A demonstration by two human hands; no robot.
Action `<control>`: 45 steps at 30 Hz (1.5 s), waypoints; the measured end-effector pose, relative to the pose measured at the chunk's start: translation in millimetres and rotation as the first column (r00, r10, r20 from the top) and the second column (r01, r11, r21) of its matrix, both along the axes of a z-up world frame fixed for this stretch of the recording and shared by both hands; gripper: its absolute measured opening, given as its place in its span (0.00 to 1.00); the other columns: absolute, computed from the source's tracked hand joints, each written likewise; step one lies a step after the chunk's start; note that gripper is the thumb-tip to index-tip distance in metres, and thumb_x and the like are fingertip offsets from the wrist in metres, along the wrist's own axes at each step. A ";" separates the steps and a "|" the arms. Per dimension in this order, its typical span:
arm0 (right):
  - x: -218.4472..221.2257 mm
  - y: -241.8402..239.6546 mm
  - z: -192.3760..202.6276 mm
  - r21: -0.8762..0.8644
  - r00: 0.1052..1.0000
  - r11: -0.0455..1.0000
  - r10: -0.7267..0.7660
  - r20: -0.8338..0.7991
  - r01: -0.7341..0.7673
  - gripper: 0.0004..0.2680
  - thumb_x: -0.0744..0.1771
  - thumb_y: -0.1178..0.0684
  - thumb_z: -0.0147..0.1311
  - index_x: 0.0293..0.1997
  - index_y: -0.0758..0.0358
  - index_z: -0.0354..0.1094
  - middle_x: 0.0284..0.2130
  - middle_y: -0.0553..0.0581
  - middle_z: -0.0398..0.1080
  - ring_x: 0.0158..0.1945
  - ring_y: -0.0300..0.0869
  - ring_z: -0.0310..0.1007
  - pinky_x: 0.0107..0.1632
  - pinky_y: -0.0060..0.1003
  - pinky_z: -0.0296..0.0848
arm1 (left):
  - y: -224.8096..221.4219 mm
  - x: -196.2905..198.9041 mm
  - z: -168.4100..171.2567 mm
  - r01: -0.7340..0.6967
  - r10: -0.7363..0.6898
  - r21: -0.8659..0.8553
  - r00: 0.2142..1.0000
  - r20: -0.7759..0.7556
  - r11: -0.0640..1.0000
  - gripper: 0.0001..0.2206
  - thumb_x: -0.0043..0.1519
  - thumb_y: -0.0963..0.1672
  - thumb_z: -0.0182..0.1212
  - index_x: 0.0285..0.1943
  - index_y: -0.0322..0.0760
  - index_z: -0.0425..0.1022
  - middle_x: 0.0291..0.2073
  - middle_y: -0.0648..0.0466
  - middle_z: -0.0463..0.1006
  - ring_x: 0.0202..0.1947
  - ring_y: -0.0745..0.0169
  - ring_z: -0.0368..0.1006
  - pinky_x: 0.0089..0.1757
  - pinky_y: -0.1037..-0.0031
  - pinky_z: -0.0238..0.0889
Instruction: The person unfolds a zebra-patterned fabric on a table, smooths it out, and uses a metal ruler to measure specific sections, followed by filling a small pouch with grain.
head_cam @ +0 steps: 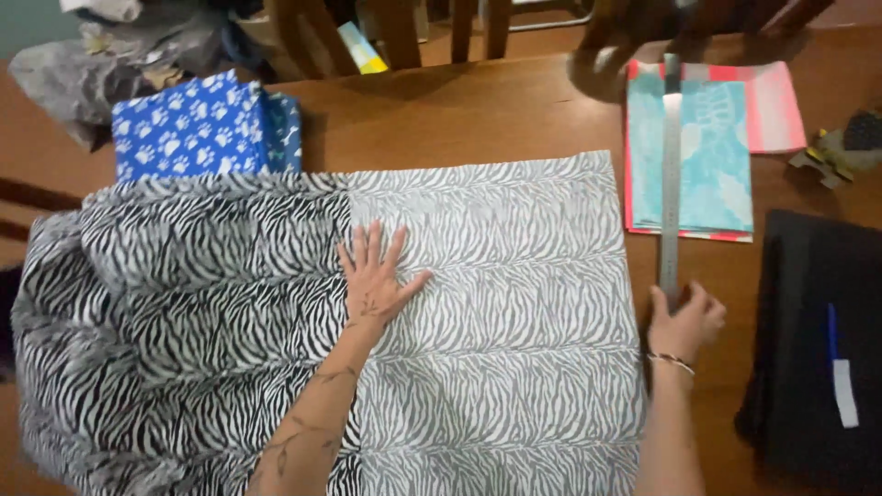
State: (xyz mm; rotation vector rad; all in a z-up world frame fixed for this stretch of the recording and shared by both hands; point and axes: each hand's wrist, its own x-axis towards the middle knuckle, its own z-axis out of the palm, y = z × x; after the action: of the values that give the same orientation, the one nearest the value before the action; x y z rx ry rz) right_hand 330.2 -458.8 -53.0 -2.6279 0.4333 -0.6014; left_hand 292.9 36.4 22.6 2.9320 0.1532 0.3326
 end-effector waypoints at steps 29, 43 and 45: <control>140.7 65.8 107.0 0.455 0.453 0.536 0.844 -0.286 -0.711 0.10 0.61 0.54 0.68 0.44 0.60 0.80 0.36 0.53 0.79 0.33 0.36 0.70 0.38 0.29 0.67 | -58.9 -12.1 -26.8 -0.130 0.174 -0.156 0.933 0.314 0.979 0.22 0.63 0.48 0.56 0.64 0.39 0.57 0.59 0.42 0.54 0.62 0.45 0.56 0.63 0.51 0.57; 162.1 56.1 21.6 -0.080 0.551 0.546 0.814 -0.185 -0.834 0.11 0.66 0.45 0.64 0.55 0.39 0.77 0.43 0.48 0.71 0.49 0.46 0.66 0.54 0.46 0.52 | -58.5 -11.8 -27.4 -0.190 0.189 -0.014 0.981 -0.033 0.982 0.34 0.68 0.59 0.36 0.80 0.41 0.45 0.77 0.42 0.44 0.77 0.45 0.38 0.71 0.57 0.31; 159.0 56.4 15.9 -0.168 0.555 0.539 0.828 -0.072 -0.825 0.12 0.66 0.48 0.67 0.56 0.40 0.78 0.47 0.50 0.70 0.54 0.49 0.64 0.57 0.46 0.55 | -58.4 -9.5 -25.4 -0.176 0.176 -0.005 0.984 -0.009 0.984 0.34 0.68 0.58 0.37 0.79 0.40 0.47 0.77 0.41 0.46 0.77 0.44 0.41 0.71 0.56 0.33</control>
State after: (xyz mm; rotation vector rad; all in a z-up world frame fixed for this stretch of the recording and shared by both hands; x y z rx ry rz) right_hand 489.2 -402.4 -37.1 -2.5675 -0.9223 -0.3216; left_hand 283.4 -22.0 -2.8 2.9207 0.4161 0.3442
